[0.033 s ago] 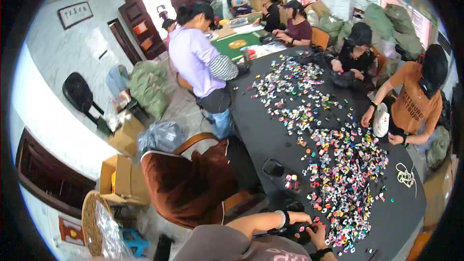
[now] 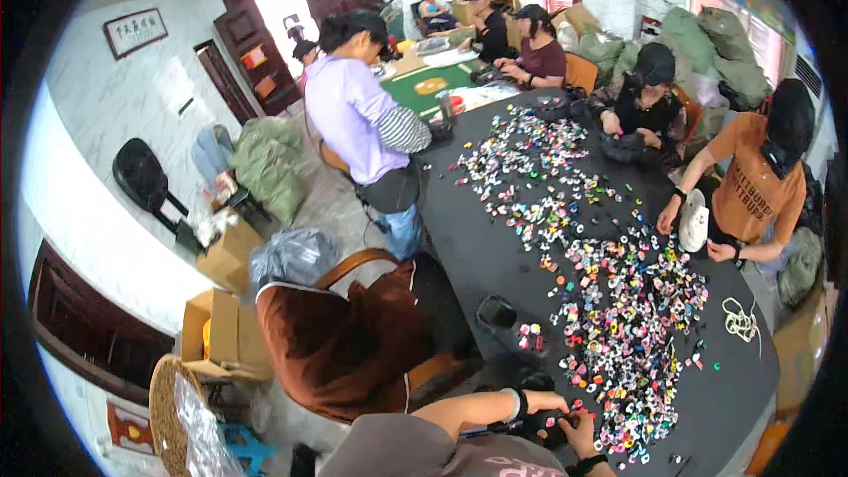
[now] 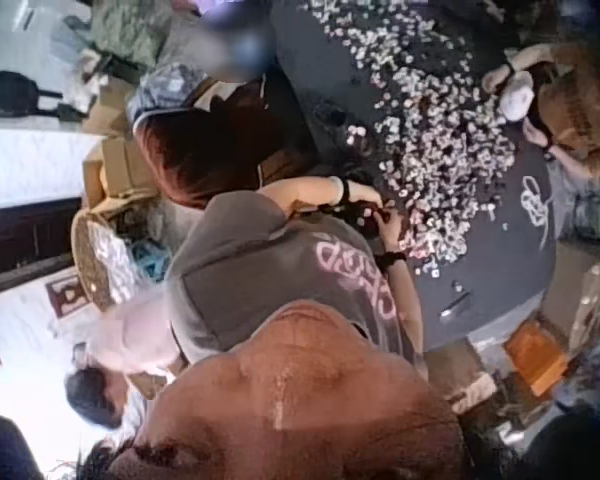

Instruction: Picking individual small decorative plastic charms from a large pile and pressing them into the ventilation holes of foam clogs.

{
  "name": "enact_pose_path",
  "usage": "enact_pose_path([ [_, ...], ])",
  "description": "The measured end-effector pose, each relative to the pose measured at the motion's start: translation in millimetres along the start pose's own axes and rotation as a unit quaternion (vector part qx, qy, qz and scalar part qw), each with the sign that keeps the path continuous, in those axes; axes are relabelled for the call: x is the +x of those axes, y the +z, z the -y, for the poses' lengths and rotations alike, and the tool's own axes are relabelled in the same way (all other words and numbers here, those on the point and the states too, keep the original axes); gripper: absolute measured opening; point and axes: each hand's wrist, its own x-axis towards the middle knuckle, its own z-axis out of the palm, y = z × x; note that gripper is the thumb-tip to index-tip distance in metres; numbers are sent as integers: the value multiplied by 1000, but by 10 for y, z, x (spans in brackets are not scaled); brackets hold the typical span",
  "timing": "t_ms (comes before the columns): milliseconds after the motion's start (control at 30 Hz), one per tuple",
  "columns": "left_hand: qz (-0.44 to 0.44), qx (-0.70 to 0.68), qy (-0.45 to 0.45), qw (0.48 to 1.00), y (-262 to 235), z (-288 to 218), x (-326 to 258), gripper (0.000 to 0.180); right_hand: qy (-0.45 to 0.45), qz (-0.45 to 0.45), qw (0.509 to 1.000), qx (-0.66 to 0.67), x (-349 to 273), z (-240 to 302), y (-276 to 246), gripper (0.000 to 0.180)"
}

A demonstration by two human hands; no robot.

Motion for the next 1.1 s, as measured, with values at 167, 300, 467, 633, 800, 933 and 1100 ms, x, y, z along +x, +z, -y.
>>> enact_pose_path([
  [167,-9,-278,-459,844,-94,-898,357,59,41,-46,990,127,3,-333,142,50],
  [300,31,-296,-454,840,-169,-877,316,62,104,54,984,134,97,-162,18,52],
  [467,30,-292,-445,846,-177,-876,342,41,109,-21,985,129,16,-82,6,49],
  [633,53,-215,-256,941,-158,-331,93,60,102,7,985,141,-142,241,-191,45],
  [800,48,-231,-455,859,-54,-1154,351,31,71,15,974,214,-392,115,-250,39],
  [933,7,-229,-319,919,53,-1479,350,29,17,-138,981,137,-680,378,-579,41],
  [1100,-83,-162,-212,960,-205,-2681,730,32,98,-130,881,445,-848,971,-1181,67],
])
